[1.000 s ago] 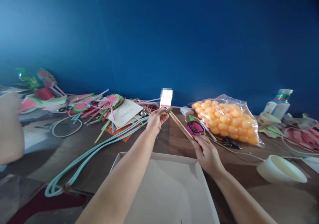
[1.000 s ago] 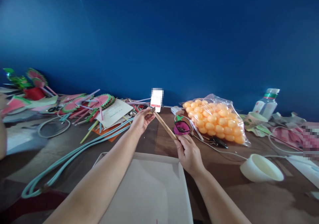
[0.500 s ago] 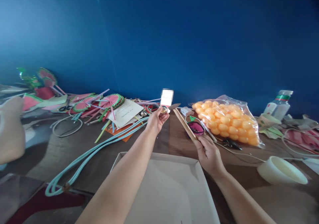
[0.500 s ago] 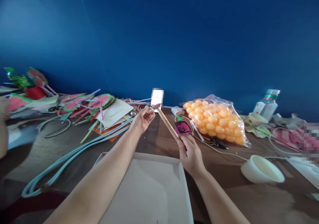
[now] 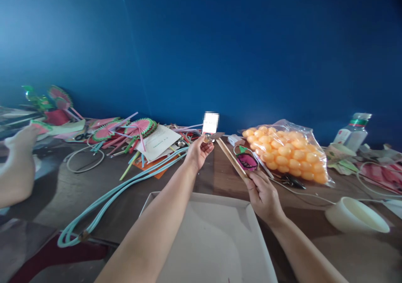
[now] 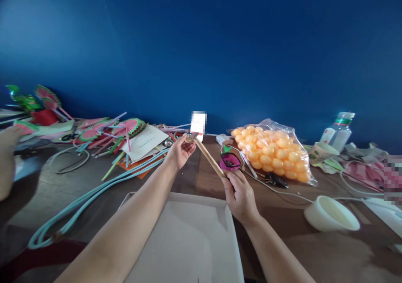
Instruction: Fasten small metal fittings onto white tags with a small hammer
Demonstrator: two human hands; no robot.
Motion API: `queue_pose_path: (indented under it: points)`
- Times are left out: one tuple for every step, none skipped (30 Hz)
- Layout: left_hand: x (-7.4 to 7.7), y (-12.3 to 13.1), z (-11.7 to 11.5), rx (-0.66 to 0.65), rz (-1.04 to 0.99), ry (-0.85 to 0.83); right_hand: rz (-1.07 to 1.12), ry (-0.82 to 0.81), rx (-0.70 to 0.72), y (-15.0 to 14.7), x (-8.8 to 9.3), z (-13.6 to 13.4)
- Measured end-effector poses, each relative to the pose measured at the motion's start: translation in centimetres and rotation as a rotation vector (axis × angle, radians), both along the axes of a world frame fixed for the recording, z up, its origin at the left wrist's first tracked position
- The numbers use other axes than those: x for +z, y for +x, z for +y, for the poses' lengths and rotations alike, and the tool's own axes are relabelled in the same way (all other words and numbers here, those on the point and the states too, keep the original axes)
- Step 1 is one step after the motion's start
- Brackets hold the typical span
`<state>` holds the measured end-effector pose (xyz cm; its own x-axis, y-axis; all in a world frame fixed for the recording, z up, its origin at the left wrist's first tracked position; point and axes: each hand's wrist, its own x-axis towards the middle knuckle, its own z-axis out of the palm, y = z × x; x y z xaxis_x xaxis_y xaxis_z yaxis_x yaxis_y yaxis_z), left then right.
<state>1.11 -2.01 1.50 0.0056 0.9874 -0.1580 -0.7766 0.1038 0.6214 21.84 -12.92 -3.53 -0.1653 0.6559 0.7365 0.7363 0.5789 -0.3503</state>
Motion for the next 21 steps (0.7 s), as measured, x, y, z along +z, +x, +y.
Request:
queue_pose_path:
  points:
    - [-0.06, 0.04, 0.01, 0.003, 0.012, 0.01, -0.004, -0.002, -0.002, -0.02, -0.03, 0.0]
    - [-0.1, 0.08, 0.02, 0.006, 0.023, 0.017, -0.007, -0.003, -0.006, -0.02, -0.07, 0.03]
    - [-0.14, 0.11, 0.03, 0.009, 0.031, 0.021, -0.01, -0.007, -0.011, -0.03, -0.12, 0.07]
    - [-0.17, 0.13, 0.03, 0.01, 0.037, 0.025, -0.016, -0.013, -0.016, -0.02, -0.18, 0.13]
    - [-0.19, 0.15, 0.02, 0.008, 0.044, 0.031, -0.024, -0.02, -0.02, -0.01, -0.23, 0.19]
    - [-0.21, 0.16, 0.02, 0.005, 0.05, 0.037, -0.032, -0.027, -0.023, 0.0, -0.27, 0.25]
    - [-0.22, 0.17, 0.01, 0.002, 0.057, 0.043, -0.038, -0.033, -0.025, 0.01, -0.31, 0.3]
    - [-0.23, 0.17, 0.0, 0.0, 0.064, 0.048, -0.041, -0.037, -0.025, 0.02, -0.33, 0.34]
    - [-0.24, 0.17, 0.0, 0.0, 0.068, 0.052, -0.039, -0.04, -0.024, 0.03, -0.35, 0.36]
    - [-0.24, 0.17, 0.0, 0.003, 0.07, 0.052, -0.034, -0.042, -0.022, 0.04, -0.35, 0.37]
    - [-0.24, 0.17, 0.01, 0.01, 0.07, 0.048, -0.026, -0.046, -0.019, 0.04, -0.35, 0.37]
    - [-0.23, 0.16, 0.02, 0.014, 0.068, 0.042, -0.017, -0.049, -0.017, 0.04, -0.34, 0.37]
    - [-0.23, 0.16, 0.04, 0.017, 0.066, 0.035, -0.011, -0.052, -0.017, 0.04, -0.34, 0.37]
    - [-0.23, 0.16, 0.07, 0.017, 0.064, 0.029, -0.009, -0.051, -0.019, 0.03, -0.34, 0.37]
    - [-0.23, 0.16, 0.1, 0.017, 0.062, 0.026, -0.011, -0.048, -0.02, 0.01, -0.35, 0.37]
    - [-0.23, 0.16, 0.14, 0.014, 0.06, 0.024, -0.017, -0.045, -0.02, 0.0, -0.36, 0.37]
    - [-0.24, 0.16, 0.17, 0.013, 0.058, 0.023, -0.025, -0.044, -0.018, -0.02, -0.38, 0.38]
    - [-0.26, 0.16, 0.21, 0.014, 0.055, 0.023, -0.032, -0.044, -0.012, -0.04, -0.39, 0.38]
    - [-0.28, 0.15, 0.25, 0.019, 0.052, 0.021, -0.036, -0.046, -0.005, -0.07, -0.4, 0.38]
    - [-0.3, 0.15, 0.29, 0.025, 0.05, 0.016, -0.034, -0.049, 0.0, -0.09, -0.42, 0.38]
    - [-0.32, 0.15, 0.32, 0.029, 0.05, 0.009, -0.03, -0.052, 0.002, -0.1, -0.43, 0.38]
